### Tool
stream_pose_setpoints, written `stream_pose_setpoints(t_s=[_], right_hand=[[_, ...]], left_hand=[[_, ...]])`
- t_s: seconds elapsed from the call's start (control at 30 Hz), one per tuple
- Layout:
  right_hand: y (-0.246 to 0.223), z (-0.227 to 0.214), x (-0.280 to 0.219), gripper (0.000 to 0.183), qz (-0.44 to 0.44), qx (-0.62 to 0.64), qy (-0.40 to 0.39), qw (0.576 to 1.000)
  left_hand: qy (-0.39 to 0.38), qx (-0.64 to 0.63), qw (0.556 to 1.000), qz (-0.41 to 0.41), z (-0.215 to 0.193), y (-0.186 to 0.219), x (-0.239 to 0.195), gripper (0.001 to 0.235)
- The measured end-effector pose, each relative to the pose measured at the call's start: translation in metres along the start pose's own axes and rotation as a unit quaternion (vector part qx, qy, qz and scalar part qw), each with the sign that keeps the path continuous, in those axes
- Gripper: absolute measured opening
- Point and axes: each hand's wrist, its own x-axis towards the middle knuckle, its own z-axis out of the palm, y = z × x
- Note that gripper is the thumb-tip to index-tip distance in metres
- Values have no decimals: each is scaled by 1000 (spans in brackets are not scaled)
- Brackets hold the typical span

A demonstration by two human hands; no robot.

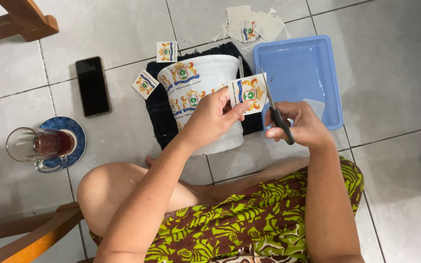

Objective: The person sits on the floor and uses scissors to cut individual stickers from a printed sheet. They place the cut stickers into a blue tray containing water and then peel the backing off the stickers.

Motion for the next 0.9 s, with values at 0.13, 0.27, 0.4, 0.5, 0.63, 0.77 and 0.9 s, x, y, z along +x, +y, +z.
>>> stream_pose_setpoints(t_s=[0.13, 0.27, 0.4, 0.5, 0.63, 0.77, 0.9], right_hand=[[3, 0, 1, 27, 3, 10, 0, 1000], [5, 1, 1, 26, -7, 22, 4, 1000], [8, 3, 5, 25, -15, 37, 6, 999], [10, 8, 7, 24, -21, 70, 27, 997], [9, 22, 8, 23, -30, 106, 25, 994], [6, 34, 9, 23, -33, 107, 3, 994], [3, 36, 10, 23, -33, 88, 7, 996]], left_hand=[[5, 12, 1000, -1, -3, 3, -1, 24], [43, 11, 999, 24, -6, -13, 4, 24], [66, 21, 996, 48, -3, -25, 6, 26], [118, -131, 981, 88, 17, -16, -1, 18], [61, -342, 935, 72, 44, -6, -10, 61], [22, -368, 927, 64, 49, -6, -8, 64], [21, -405, 913, 35, 45, -3, -8, 61]])
